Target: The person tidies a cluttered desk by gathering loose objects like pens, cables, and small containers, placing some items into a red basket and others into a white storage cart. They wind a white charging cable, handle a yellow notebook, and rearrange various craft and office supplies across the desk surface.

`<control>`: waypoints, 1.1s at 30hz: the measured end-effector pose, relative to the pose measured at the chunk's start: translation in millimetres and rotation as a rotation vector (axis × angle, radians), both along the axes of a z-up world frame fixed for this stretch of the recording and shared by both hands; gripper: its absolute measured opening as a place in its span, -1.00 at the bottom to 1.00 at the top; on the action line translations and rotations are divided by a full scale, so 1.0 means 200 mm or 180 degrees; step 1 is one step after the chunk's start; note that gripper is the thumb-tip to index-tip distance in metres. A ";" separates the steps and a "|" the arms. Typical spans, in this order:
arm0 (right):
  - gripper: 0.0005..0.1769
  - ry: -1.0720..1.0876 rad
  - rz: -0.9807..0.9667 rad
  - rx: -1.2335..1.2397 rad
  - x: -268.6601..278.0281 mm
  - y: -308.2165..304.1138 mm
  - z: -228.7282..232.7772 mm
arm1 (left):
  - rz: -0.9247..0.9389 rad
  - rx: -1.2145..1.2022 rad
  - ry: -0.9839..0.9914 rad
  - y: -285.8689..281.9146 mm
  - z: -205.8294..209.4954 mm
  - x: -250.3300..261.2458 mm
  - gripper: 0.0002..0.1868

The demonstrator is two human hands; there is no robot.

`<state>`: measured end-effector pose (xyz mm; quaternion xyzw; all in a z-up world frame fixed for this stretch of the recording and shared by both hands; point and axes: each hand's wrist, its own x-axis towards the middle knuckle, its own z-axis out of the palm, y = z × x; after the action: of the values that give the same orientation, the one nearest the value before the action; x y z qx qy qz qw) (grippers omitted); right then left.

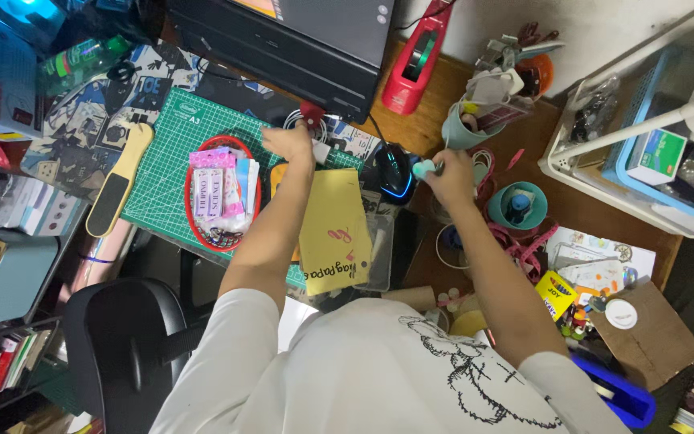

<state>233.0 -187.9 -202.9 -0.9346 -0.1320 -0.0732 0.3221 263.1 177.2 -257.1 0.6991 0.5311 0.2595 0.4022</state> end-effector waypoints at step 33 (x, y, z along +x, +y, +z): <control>-0.87 0.1370 -0.0094 0.2866 -0.46 -0.52 0.73 | -0.4552 0.2410 0.0527 -1.53 0.86 0.93 -0.81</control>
<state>141.8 -291.1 -56.1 -0.6985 -0.0045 0.0671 0.7125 448.6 -128.7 -85.8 0.9749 -0.1397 0.0493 0.1664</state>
